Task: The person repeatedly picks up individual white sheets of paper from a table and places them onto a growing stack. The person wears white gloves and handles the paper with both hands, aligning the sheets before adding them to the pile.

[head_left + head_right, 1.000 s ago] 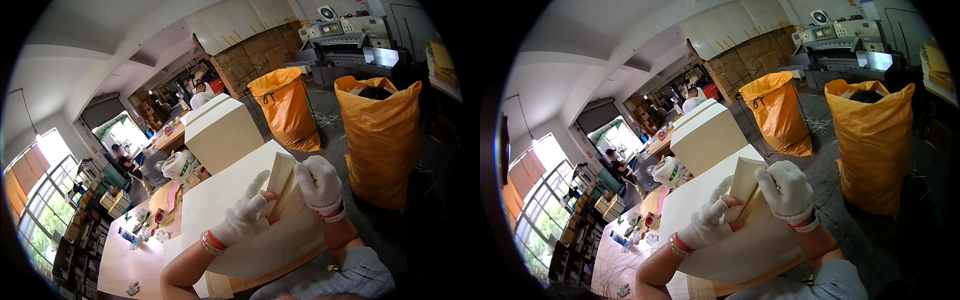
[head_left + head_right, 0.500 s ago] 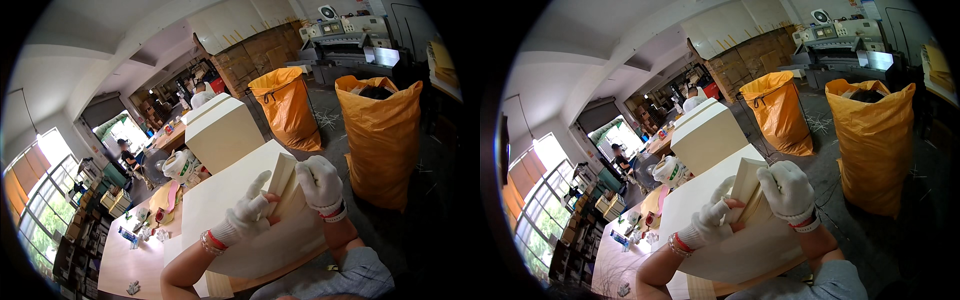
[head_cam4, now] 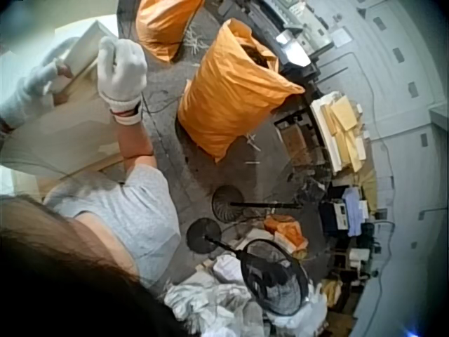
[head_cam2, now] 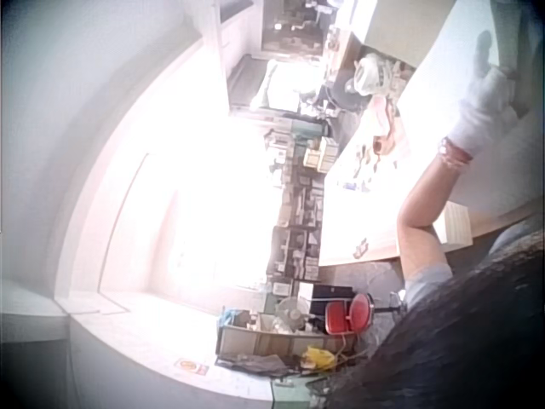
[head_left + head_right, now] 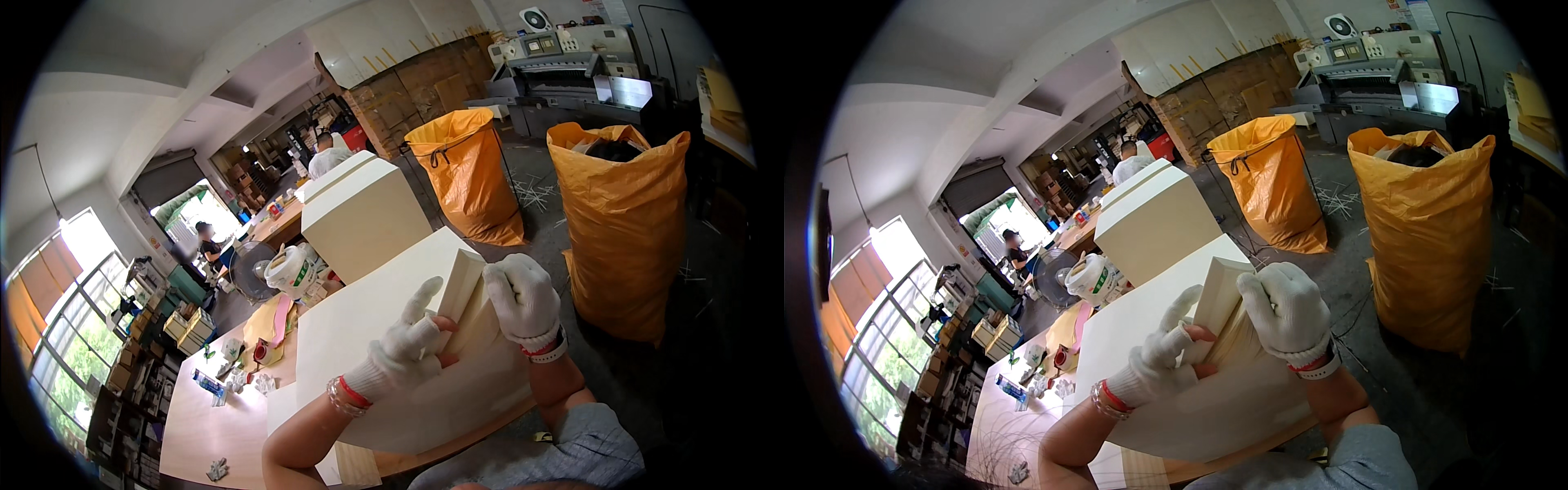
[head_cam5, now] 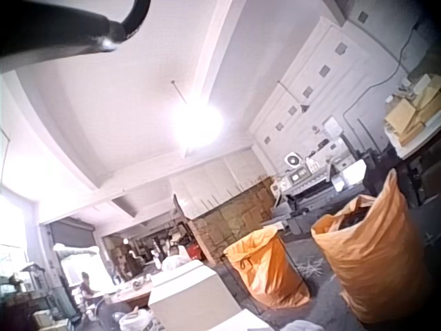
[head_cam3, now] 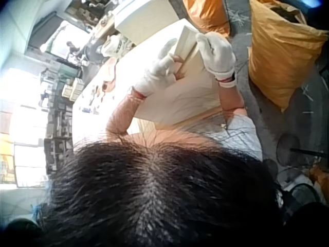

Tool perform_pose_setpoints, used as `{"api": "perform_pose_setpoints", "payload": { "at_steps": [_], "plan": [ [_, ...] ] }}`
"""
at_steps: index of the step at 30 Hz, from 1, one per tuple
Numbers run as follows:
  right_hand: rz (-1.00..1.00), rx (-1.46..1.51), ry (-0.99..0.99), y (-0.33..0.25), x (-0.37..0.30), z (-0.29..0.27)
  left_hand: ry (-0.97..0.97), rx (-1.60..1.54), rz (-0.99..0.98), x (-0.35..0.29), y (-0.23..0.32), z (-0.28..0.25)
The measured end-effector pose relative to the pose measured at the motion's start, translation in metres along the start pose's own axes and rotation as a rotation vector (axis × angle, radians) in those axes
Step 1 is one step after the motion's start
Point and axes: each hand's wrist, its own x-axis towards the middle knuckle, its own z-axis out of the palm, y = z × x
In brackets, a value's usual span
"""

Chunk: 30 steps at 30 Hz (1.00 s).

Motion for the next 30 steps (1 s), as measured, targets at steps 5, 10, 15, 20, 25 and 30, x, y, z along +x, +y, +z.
{"api": "perform_pose_setpoints", "payload": {
  "at_steps": [5,10,15,20,25,30],
  "plan": [
    [0.024,0.006,-0.018,-0.001,0.0,0.0,0.062,-0.079,0.138,-0.007,-0.022,0.009],
    [-0.012,0.011,-0.007,-0.005,0.002,-0.001,-0.031,0.066,0.197,0.0,-0.019,0.002],
    [0.024,0.008,-0.019,-0.002,0.0,-0.002,0.01,-0.04,0.138,-0.007,-0.02,0.006],
    [0.009,0.023,-0.012,0.0,0.0,-0.001,0.081,-0.098,0.138,-0.009,-0.023,0.01],
    [0.022,0.025,-0.023,-0.002,-0.001,-0.003,0.019,0.034,0.108,-0.002,-0.008,0.003],
    [0.001,0.017,-0.021,0.0,0.0,-0.002,-0.048,0.004,0.185,0.003,-0.014,0.0]
  ]
}}
